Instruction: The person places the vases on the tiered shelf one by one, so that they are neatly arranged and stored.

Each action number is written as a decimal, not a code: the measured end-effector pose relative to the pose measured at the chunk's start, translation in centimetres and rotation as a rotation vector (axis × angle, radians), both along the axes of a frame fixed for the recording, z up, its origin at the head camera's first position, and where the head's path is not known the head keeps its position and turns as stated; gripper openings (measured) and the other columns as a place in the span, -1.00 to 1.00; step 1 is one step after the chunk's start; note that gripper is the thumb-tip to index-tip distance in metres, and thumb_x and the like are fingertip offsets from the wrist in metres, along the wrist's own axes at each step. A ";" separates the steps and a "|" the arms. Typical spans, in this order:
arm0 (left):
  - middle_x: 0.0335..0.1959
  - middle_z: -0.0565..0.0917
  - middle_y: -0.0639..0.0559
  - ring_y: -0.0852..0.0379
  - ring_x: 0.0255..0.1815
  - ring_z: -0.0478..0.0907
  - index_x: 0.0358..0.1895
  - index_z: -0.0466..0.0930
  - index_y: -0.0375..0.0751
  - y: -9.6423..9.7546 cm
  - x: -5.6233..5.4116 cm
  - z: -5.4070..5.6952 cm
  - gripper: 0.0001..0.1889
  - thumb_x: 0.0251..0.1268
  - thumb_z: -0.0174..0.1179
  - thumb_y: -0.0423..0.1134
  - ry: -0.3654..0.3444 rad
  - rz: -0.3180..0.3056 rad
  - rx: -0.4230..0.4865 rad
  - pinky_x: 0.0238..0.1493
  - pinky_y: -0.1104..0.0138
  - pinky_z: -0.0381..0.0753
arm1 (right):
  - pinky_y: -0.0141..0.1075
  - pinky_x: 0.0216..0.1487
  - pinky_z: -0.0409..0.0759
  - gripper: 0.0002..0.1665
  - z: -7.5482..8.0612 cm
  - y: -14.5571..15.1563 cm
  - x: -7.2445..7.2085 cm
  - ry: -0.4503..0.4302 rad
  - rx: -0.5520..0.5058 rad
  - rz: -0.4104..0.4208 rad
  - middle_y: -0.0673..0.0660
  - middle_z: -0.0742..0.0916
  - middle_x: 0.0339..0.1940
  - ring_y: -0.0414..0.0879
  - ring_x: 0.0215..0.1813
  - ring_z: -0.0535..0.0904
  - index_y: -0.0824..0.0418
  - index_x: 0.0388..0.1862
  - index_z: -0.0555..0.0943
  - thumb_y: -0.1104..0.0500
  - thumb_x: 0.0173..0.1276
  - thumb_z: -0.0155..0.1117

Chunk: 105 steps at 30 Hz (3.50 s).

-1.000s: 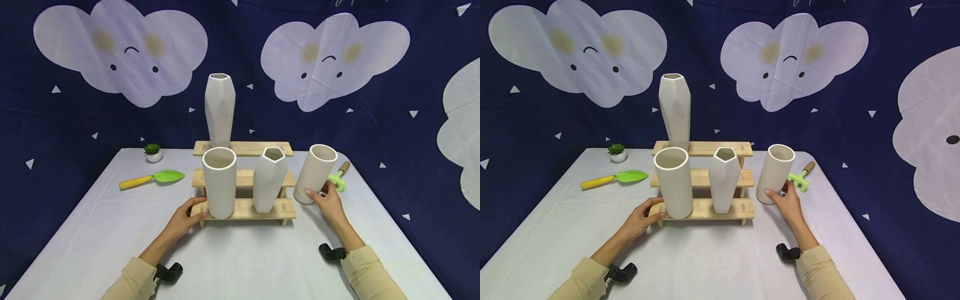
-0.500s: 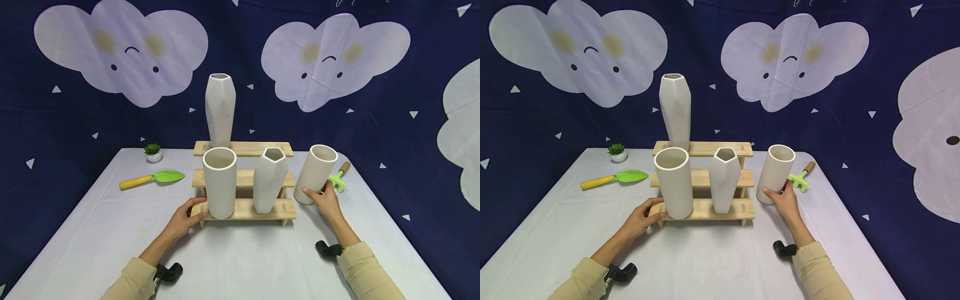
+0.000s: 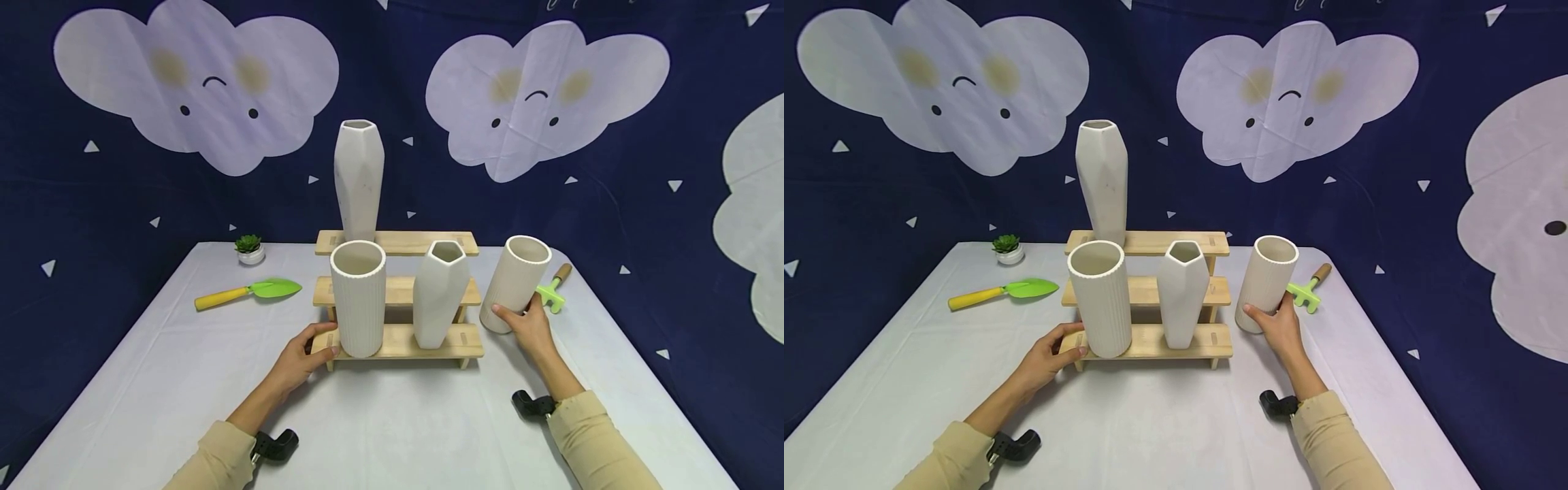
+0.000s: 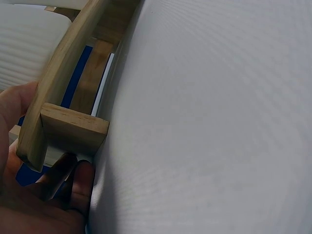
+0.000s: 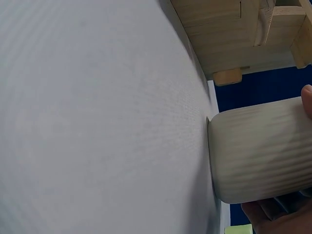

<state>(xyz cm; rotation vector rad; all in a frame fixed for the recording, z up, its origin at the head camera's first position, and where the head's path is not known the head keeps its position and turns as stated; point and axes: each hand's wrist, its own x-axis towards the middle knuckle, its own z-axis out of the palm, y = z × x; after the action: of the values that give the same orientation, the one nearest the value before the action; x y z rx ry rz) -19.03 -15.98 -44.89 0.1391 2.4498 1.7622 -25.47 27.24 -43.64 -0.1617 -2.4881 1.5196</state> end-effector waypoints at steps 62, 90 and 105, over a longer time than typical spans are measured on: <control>0.16 0.46 -0.21 0.09 -0.06 0.43 0.24 0.39 -0.07 -0.1 0.0 -0.2 -0.48 0.19 0.27 -0.20 0.008 -0.016 0.019 -0.13 0.35 0.46 | -0.08 0.06 0.45 -0.06 9.4 -0.9 3.8 0.103 0.075 0.002 0.32 0.51 0.16 0.12 0.21 0.43 0.25 0.34 0.16 -0.08 0.14 0.41; 0.20 0.45 -0.20 0.08 -0.03 0.44 0.24 0.40 -0.06 -0.2 0.1 -0.2 -0.48 0.19 0.28 -0.19 0.014 -0.012 0.021 -0.11 0.35 0.46 | -0.08 0.14 0.43 -0.09 15.0 -3.5 2.4 0.173 -0.034 0.077 0.20 0.47 0.19 -0.04 0.16 0.43 0.21 0.38 0.18 -0.01 0.16 0.40; 0.17 0.46 -0.19 0.10 -0.05 0.44 0.25 0.39 -0.06 -0.1 0.0 -0.3 -0.47 0.20 0.27 -0.18 0.006 -0.012 0.034 -0.12 0.35 0.47 | -0.04 0.27 0.39 -0.12 15.7 -5.3 -0.2 0.211 -0.161 0.180 0.23 0.47 0.26 -0.06 0.21 0.45 0.16 0.36 0.21 0.07 0.14 0.43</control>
<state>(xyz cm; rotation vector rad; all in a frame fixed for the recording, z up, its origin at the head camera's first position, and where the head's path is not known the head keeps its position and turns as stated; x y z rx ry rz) -19.00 -16.13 -45.18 0.1621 2.4187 1.8017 -25.63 21.98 -27.89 0.1927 -2.2668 1.7096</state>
